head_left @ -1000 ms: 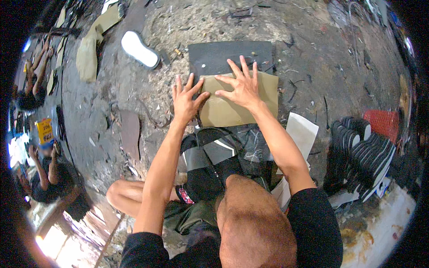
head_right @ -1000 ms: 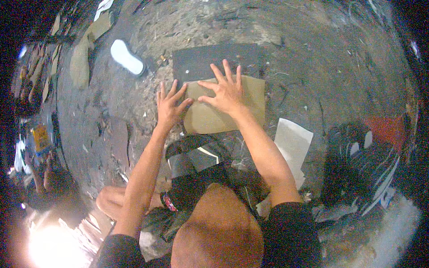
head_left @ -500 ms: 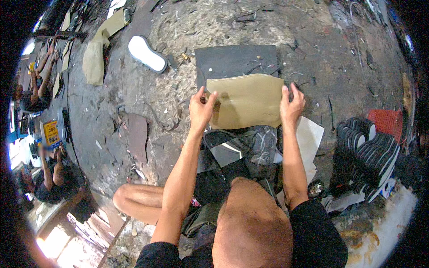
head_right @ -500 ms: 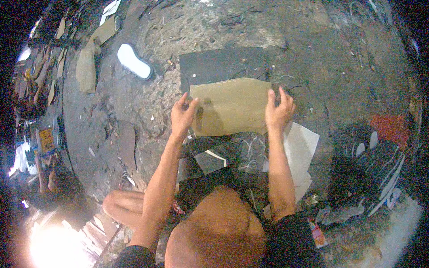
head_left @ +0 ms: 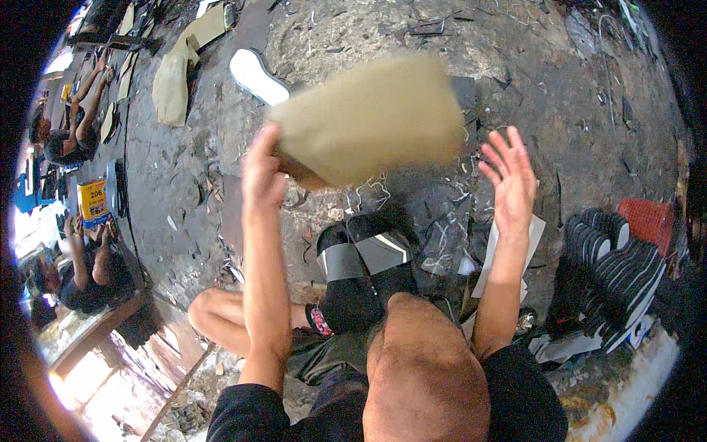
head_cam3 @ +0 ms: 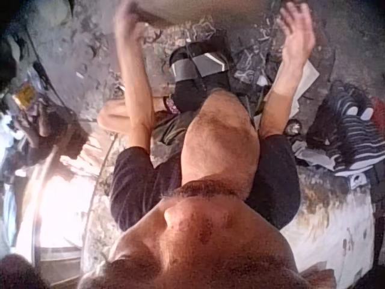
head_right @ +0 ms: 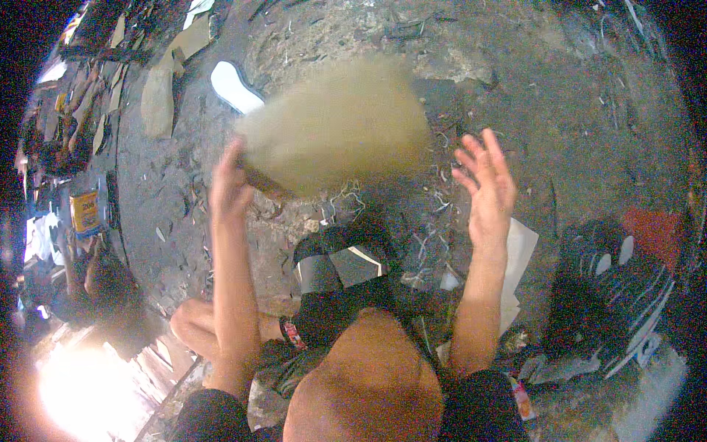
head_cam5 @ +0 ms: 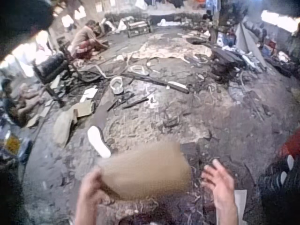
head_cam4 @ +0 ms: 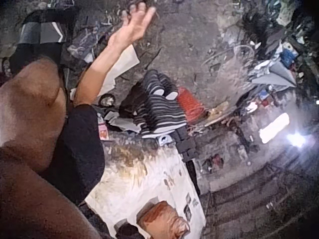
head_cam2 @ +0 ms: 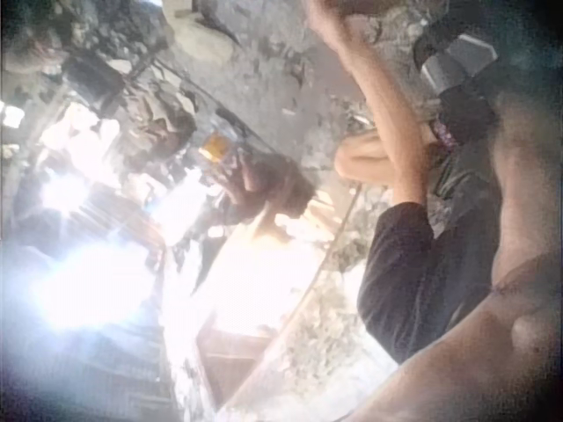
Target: The person sits on the floor and repeatedly picks up black and white shoe insoles, aligns them with a tan insole, and places them on a white paper template. The person handles the insoles one at a time, turning them over and adjusting their position on the template.
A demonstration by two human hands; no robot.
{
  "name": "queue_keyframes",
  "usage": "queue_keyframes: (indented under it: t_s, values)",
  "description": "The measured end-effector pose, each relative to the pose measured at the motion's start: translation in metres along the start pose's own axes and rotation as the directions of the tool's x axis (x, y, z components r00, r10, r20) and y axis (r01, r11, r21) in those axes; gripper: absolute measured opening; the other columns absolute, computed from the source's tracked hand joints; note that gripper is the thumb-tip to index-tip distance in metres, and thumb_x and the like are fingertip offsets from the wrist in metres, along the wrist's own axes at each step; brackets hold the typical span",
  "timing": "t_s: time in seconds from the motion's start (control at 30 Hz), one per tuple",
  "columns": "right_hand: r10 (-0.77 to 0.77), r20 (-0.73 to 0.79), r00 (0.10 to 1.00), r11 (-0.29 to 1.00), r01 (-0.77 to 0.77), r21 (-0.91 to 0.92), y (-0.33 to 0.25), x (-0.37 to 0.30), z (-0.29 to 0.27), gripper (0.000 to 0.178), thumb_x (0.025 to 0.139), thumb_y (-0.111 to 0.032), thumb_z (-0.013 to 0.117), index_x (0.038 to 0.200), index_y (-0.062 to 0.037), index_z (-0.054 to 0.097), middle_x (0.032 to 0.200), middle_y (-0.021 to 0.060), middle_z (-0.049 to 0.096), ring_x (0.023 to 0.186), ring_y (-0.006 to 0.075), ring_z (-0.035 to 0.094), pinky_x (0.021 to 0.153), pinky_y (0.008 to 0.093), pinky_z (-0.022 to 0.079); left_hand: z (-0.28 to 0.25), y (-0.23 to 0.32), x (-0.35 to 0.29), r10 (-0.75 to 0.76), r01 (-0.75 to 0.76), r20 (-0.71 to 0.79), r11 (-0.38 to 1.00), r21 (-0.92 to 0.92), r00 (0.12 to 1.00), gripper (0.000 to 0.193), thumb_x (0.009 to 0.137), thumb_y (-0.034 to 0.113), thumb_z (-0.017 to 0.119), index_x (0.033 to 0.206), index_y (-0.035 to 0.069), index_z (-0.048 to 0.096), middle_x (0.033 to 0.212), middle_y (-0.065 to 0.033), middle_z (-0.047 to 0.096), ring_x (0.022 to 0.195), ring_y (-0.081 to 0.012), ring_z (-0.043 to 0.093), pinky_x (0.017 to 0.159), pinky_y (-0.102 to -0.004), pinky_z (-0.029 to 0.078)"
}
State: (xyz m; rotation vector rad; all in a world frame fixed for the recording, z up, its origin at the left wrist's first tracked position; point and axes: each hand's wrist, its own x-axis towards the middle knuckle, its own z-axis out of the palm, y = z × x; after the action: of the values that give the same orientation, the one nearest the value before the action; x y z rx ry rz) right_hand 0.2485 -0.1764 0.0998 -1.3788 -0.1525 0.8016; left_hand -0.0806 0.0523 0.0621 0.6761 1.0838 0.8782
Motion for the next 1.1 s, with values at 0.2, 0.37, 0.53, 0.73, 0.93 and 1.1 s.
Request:
queue_keyframes:
  t_s: [0.2,0.37,0.53,0.73,0.93,1.1]
  values:
    - [-0.142,-0.355,0.924,0.959,0.040,-0.280,0.001,0.012,-0.085,0.042,0.098,-0.023,0.067,0.134,-0.0008,0.061,0.119,0.0148,0.070,0.100,0.0201,0.069,0.084,0.0316,0.055,-0.080,0.078,0.042,0.060,-0.128,-0.447,0.984,-0.124,0.893,0.052,0.101,0.024,0.063,0.141,-0.004,0.048,0.136,-0.0180,0.058,0.132,-0.0318,0.051,0.110,-0.0420,0.046]
    - [-0.344,-0.426,0.837,0.645,-0.119,-0.755,0.030,-0.013,-0.238,0.052,0.089,-0.024,0.076,0.134,-0.0030,0.061,0.119,0.0160,0.070,0.103,0.0266,0.068,0.092,0.0368,0.053,-0.088,-0.012,-0.005,0.310,-0.191,-0.234,0.886,0.422,0.922,0.052,0.099,0.020,0.065,0.143,-0.001,0.048,0.140,-0.0172,0.057,0.124,-0.0300,0.058,0.106,-0.0428,0.048]
    - [-0.296,-0.486,0.822,0.083,-0.484,-0.871,0.057,-0.070,-0.220,0.076,0.077,-0.022,0.085,0.144,-0.0098,0.051,0.117,0.0163,0.068,0.101,0.0285,0.065,0.095,0.0385,0.049,0.008,-0.104,-0.079,0.104,-0.034,-0.157,0.917,0.397,0.982,0.040,0.094,0.009,0.069,0.133,0.002,0.062,0.125,-0.0091,0.067,0.110,-0.0178,0.064,0.093,-0.0320,0.053]
    - [0.042,-0.149,0.988,0.654,-0.140,-0.743,-0.010,-0.084,-0.171,0.049,0.082,-0.007,0.075,0.128,-0.0027,0.060,0.112,0.0081,0.069,0.098,0.0191,0.065,0.094,0.0339,0.049,0.092,-0.134,-0.142,-0.191,0.029,0.322,0.894,0.446,0.927,0.063,0.088,0.010,0.078,0.144,0.005,0.052,0.145,-0.0101,0.055,0.127,-0.0229,0.056,0.103,-0.0376,0.049]
    - [-0.115,-0.211,0.971,0.992,0.102,-0.072,-0.074,-0.072,-0.075,0.049,0.087,0.001,0.065,0.134,0.0021,0.052,0.123,0.0131,0.065,0.108,0.0228,0.065,0.099,0.0365,0.050,0.137,-0.117,-0.164,-0.283,0.064,0.653,0.939,0.338,0.703,0.086,0.074,0.019,0.091,0.145,0.000,0.047,0.143,-0.0161,0.054,0.131,-0.0254,0.051,0.110,-0.0398,0.042]
    - [-0.045,-0.275,0.960,0.996,0.065,0.065,-0.016,-0.049,-0.050,0.069,0.075,0.010,0.066,0.140,-0.0010,0.046,0.129,0.0148,0.060,0.118,0.0287,0.059,0.105,0.0394,0.046,0.119,-0.076,-0.116,-0.337,0.183,0.380,0.904,0.388,0.861,0.042,0.080,0.006,0.084,0.117,-0.002,0.066,0.105,-0.0091,0.074,0.094,-0.0163,0.069,0.087,-0.0331,0.056]
